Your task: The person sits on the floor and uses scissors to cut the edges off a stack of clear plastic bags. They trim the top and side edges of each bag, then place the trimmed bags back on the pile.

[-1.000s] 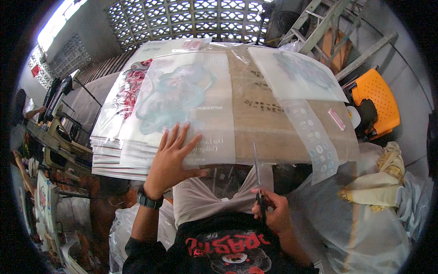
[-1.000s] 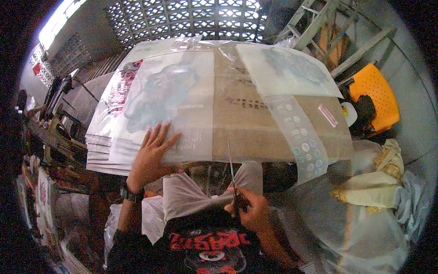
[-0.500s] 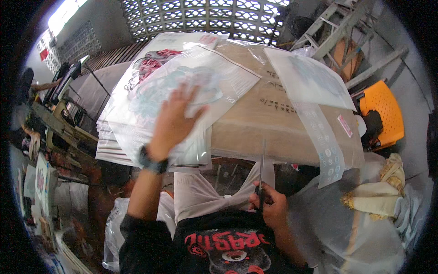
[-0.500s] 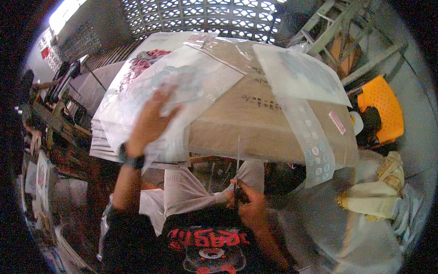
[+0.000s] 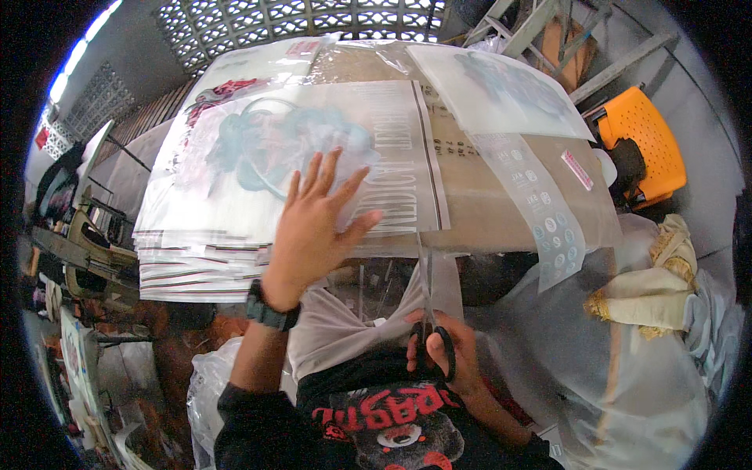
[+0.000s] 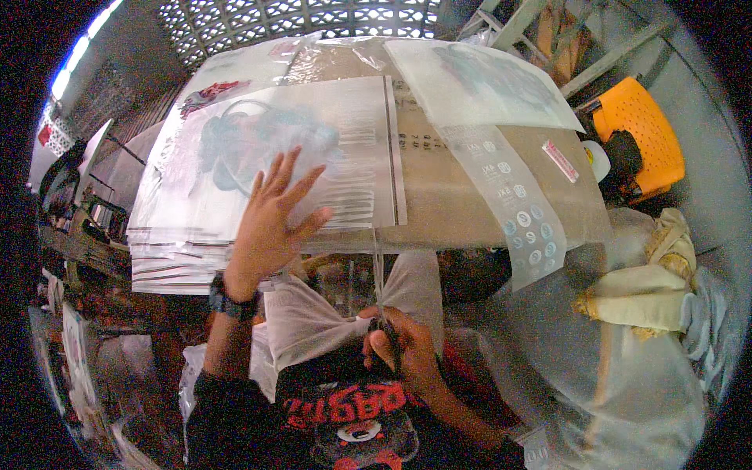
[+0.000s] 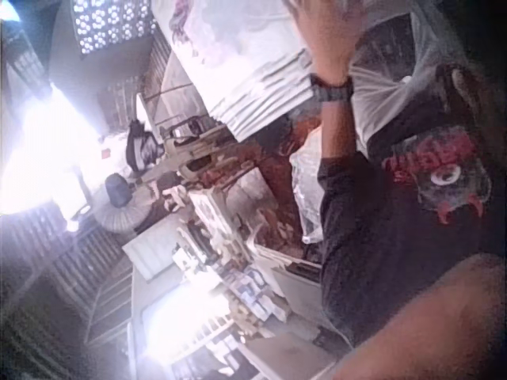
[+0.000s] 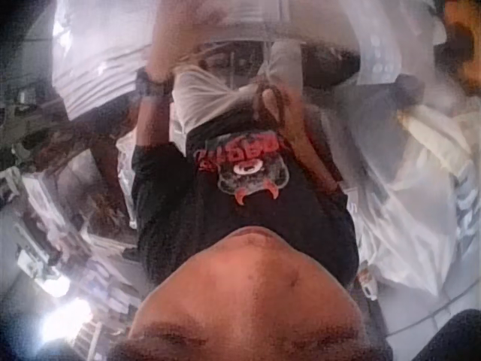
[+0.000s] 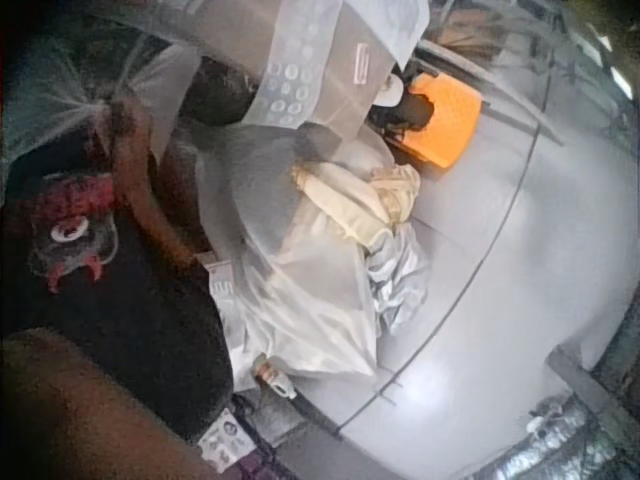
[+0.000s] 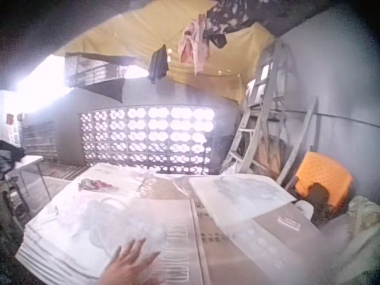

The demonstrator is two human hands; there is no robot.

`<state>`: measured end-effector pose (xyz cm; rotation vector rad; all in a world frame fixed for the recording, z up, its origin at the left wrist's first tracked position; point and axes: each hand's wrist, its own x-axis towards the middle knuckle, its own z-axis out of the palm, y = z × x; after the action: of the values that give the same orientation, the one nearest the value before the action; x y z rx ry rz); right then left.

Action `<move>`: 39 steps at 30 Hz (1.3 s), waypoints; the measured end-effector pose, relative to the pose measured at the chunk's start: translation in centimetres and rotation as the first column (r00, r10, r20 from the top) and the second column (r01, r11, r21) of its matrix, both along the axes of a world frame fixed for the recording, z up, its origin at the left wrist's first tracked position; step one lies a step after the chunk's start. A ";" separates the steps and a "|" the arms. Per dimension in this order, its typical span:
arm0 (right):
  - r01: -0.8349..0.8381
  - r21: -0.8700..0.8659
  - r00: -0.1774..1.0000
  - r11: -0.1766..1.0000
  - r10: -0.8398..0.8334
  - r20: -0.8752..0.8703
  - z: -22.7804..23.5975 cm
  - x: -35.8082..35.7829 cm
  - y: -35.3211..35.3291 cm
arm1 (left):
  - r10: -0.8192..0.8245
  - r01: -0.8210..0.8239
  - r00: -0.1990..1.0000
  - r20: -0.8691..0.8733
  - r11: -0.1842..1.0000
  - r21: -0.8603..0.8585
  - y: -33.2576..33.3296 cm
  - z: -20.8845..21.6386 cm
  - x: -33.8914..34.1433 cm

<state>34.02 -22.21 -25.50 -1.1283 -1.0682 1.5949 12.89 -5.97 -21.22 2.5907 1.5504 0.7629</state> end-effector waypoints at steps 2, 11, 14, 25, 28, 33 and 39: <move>0.009 -0.038 0.999 0.999 -0.007 0.053 0.3 -0.2 0.3 | 0.077 -0.076 0.994 -0.082 0.997 0.010 0.3 -1.6 1.9; -0.047 -0.075 0.984 0.996 0.059 0.167 1.2 0.0 -1.5 | 0.039 -0.042 0.995 -0.091 0.999 -0.032 -0.7 -2.0 0.6; -0.057 -0.028 0.974 0.998 0.061 0.219 0.6 -0.1 -1.7 | 0.058 -0.061 0.995 -0.077 0.997 -0.038 -0.9 -1.9 0.5; -0.025 0.043 0.965 0.999 0.013 0.263 0.1 -1.5 -1.7 | 0.044 -0.044 0.996 -0.074 0.999 -0.001 -0.6 -2.1 0.5; 0.010 0.004 0.960 1.000 -0.011 0.280 0.3 -1.7 -0.9 | 0.056 -0.056 0.996 -0.074 0.998 0.001 -0.7 -2.2 0.5; 0.108 -0.082 0.977 0.991 -0.090 0.194 2.7 -2.7 1.0 | 0.062 -0.064 0.995 -0.078 0.998 -0.017 -0.8 -2.1 0.5; 0.154 -0.079 0.968 0.985 -0.134 0.214 3.0 -3.4 0.9 | 0.058 -0.061 0.994 -0.090 0.998 -0.026 -0.7 -2.2 0.5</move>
<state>30.58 -21.34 -22.46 -1.4301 -1.0258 1.4495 13.34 -6.69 -23.39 2.6032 1.6563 0.6320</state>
